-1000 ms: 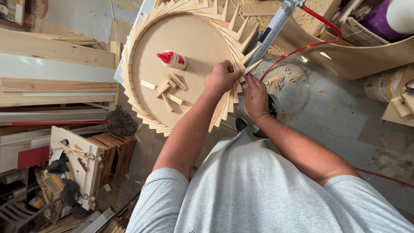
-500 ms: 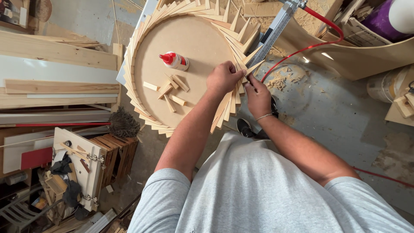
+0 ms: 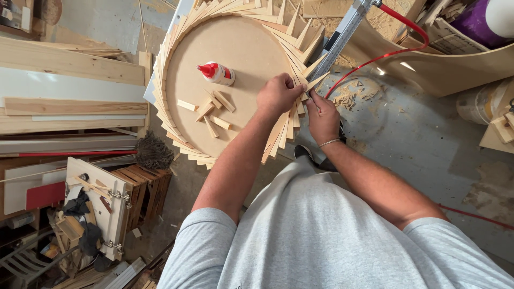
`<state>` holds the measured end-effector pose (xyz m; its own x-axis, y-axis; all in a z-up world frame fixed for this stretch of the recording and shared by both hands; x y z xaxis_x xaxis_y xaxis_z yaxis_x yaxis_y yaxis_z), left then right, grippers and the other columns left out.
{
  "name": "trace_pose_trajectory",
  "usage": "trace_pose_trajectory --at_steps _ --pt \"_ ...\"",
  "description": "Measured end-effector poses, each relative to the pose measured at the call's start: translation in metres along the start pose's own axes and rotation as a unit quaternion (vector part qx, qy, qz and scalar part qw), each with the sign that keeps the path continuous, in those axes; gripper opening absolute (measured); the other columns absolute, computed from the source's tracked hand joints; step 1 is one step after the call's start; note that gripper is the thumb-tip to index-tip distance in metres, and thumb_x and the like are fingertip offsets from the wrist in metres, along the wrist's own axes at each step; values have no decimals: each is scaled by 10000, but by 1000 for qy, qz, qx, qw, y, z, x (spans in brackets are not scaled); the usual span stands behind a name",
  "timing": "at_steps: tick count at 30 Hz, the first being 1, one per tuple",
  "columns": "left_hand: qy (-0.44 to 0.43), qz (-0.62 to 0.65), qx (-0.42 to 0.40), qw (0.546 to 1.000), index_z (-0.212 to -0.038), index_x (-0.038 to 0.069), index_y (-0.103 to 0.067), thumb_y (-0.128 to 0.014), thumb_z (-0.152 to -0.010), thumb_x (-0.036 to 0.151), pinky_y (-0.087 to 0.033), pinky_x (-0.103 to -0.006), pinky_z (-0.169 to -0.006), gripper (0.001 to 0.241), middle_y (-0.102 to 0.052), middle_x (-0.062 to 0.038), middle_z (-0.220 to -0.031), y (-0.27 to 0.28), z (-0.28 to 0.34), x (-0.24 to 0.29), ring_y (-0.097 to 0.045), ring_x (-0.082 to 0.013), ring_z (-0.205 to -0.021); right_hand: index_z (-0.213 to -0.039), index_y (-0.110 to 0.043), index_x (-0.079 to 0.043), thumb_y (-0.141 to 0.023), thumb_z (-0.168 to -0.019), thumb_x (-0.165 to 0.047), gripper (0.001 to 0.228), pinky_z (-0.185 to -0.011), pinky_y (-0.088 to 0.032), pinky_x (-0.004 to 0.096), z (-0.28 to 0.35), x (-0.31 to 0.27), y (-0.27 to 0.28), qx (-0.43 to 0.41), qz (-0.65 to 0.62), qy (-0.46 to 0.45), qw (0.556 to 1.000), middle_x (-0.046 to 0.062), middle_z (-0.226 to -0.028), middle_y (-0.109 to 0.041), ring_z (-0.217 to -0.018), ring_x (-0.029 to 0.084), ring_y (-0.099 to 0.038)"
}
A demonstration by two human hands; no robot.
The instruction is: Assembling a decorative wooden object by gluing and nailing small wooden blocks to a circular base
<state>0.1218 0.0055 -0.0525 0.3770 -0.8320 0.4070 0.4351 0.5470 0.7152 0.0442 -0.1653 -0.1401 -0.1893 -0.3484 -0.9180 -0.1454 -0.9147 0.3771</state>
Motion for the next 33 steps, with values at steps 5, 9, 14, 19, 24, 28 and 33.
trace_pose_trajectory --at_steps 5,9,14,19,24,28,33 --pt "-1 11 1 1000 -798 205 -615 -699 -760 584 -583 -415 -758 390 -706 -70 -793 6 7 6 -744 -315 -926 -1344 -702 -225 -709 -1001 -268 346 -1040 -519 424 2 -3 1 27 12 8 1000 85 -1120 -736 -1156 283 -668" --pt "4 4 0 1000 -791 218 -605 -693 -750 597 -584 -404 -750 391 -704 -48 -783 3 4 4 -747 -297 -914 -1305 -731 -218 -733 -987 -255 321 -1008 -535 435 4 -5 3 41 17 20 999 93 -1074 -740 -1122 293 -681" --pt "5 7 4 1000 -789 217 -603 -693 -752 598 -578 -393 -731 393 -696 -45 -765 3 4 3 -748 -289 -885 -1271 -748 -237 -752 -974 -287 301 -1004 -537 432 2 -12 9 42 1 5 999 80 -1066 -737 -1120 290 -680" --pt "8 0 6 1000 -773 241 -600 -697 -741 640 -571 -358 -699 412 -690 -13 -741 -1 0 0 -752 -252 -848 -1252 -758 -286 -785 -949 -304 304 -1017 -534 419 0 1 9 38 -12 -23 999 52 -1071 -727 -1122 251 -684" --pt "15 -12 -1 1000 -810 233 -614 -695 -727 662 -569 -357 -698 445 -694 -12 -761 -2 1 -1 -751 -249 -867 -1185 -785 -272 -834 -917 -295 274 -991 -550 409 -1 6 2 57 -41 -14 997 54 -1023 -726 -1092 264 -698" --pt "15 7 -9 1000 -814 229 -630 -726 -722 628 -558 -300 -665 421 -679 27 -705 -5 -2 -2 -755 -179 -739 -1178 -790 -181 -824 -930 -161 250 -938 -572 417 -1 0 6 74 -102 8 992 114 -1032 -731 -1043 296 -714" --pt "21 2 -2 1000 -820 236 -643 -768 -711 632 -557 -298 -648 429 -669 40 -697 -8 -8 -8 -748 -174 -710 -1192 -768 -224 -792 -950 -180 247 -877 -600 316 -6 14 -8 -18 -209 -80 975 33 -1034 -729 -949 134 -720"
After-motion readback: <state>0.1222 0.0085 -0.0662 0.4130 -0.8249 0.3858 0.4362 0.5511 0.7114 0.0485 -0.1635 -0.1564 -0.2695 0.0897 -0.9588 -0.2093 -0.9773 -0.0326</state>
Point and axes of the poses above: each hand's wrist, its own z-axis away from the middle knuckle, its own y-axis out of the back of the hand, x = y × z, the point moved 10 cm from there along -z, towards the middle knuckle
